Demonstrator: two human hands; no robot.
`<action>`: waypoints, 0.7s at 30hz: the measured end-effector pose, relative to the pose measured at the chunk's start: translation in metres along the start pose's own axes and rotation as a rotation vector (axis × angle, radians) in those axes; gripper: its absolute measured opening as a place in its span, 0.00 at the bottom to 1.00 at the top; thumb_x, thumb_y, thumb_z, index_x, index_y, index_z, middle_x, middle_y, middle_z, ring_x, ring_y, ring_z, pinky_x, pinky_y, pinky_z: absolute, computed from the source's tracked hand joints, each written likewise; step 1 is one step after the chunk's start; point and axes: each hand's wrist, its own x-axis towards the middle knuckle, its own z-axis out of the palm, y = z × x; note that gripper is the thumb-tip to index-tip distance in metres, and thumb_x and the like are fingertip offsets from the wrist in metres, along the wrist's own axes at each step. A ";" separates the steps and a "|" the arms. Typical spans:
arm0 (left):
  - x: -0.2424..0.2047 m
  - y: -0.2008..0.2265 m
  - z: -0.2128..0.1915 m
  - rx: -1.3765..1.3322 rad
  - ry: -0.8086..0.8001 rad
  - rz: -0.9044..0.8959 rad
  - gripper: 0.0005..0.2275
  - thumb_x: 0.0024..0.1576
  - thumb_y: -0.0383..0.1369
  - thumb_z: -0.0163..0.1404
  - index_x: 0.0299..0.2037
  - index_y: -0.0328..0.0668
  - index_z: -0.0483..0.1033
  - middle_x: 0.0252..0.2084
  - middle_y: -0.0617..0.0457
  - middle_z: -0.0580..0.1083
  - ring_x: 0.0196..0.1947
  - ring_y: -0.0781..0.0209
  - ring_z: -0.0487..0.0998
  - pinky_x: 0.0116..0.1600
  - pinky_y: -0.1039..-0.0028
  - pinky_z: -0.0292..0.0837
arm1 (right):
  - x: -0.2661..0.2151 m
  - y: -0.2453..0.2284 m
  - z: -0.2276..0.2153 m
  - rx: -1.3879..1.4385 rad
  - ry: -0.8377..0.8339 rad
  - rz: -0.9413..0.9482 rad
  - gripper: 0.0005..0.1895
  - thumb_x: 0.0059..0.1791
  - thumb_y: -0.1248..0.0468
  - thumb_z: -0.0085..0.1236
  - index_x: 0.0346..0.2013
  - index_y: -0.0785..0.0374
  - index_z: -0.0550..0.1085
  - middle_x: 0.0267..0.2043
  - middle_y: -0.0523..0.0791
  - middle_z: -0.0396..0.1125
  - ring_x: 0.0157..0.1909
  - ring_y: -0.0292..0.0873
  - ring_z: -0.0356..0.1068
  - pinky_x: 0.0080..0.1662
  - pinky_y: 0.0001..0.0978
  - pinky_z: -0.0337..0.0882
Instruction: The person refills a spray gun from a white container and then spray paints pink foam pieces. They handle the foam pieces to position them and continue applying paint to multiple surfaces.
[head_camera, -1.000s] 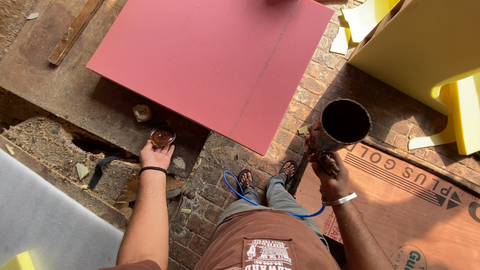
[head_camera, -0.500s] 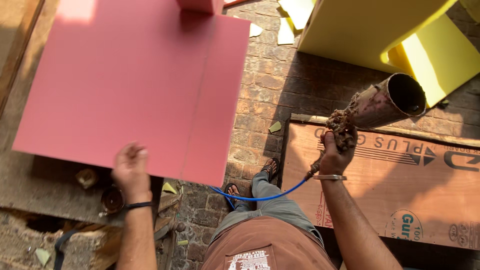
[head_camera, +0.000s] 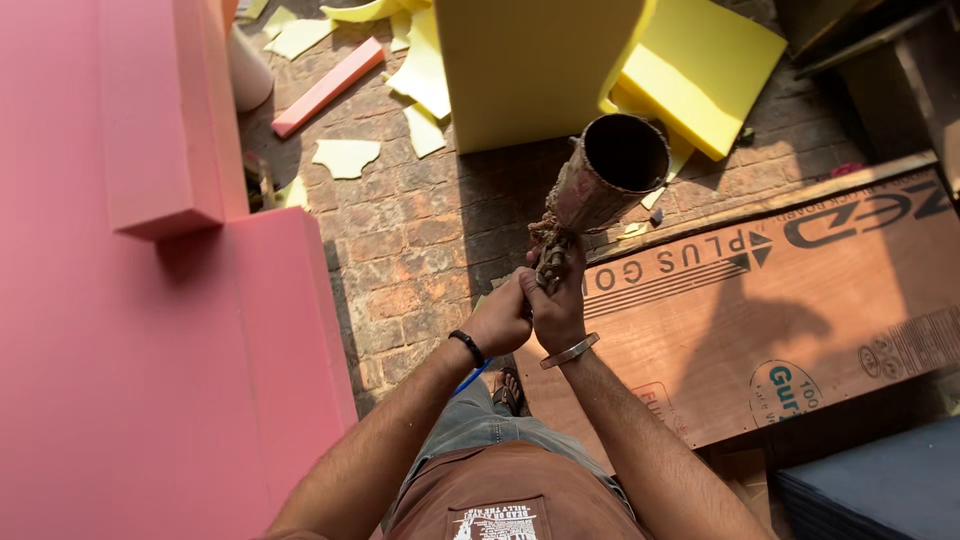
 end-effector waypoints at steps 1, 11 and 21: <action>0.011 -0.004 0.000 -0.030 -0.011 0.006 0.17 0.57 0.26 0.47 0.57 0.37 0.64 0.50 0.34 0.77 0.53 0.38 0.78 0.55 0.58 0.74 | 0.007 -0.003 -0.003 -0.020 0.009 0.010 0.41 0.53 0.73 0.57 0.75 0.59 0.45 0.58 0.47 0.62 0.60 0.41 0.65 0.62 0.35 0.70; 0.192 -0.009 -0.047 -0.221 -0.263 0.139 0.14 0.60 0.21 0.43 0.55 0.37 0.64 0.50 0.42 0.75 0.53 0.54 0.76 0.58 0.68 0.71 | 0.155 0.026 -0.030 -0.060 0.317 -0.003 0.52 0.47 0.75 0.63 0.75 0.58 0.40 0.67 0.51 0.58 0.67 0.46 0.63 0.64 0.38 0.71; 0.380 0.000 -0.183 -0.015 -0.643 0.059 0.13 0.60 0.21 0.42 0.54 0.39 0.63 0.49 0.39 0.74 0.51 0.47 0.76 0.56 0.63 0.74 | 0.343 0.068 0.016 -0.015 0.630 0.124 0.52 0.45 0.75 0.65 0.73 0.59 0.41 0.65 0.54 0.63 0.67 0.47 0.66 0.64 0.40 0.72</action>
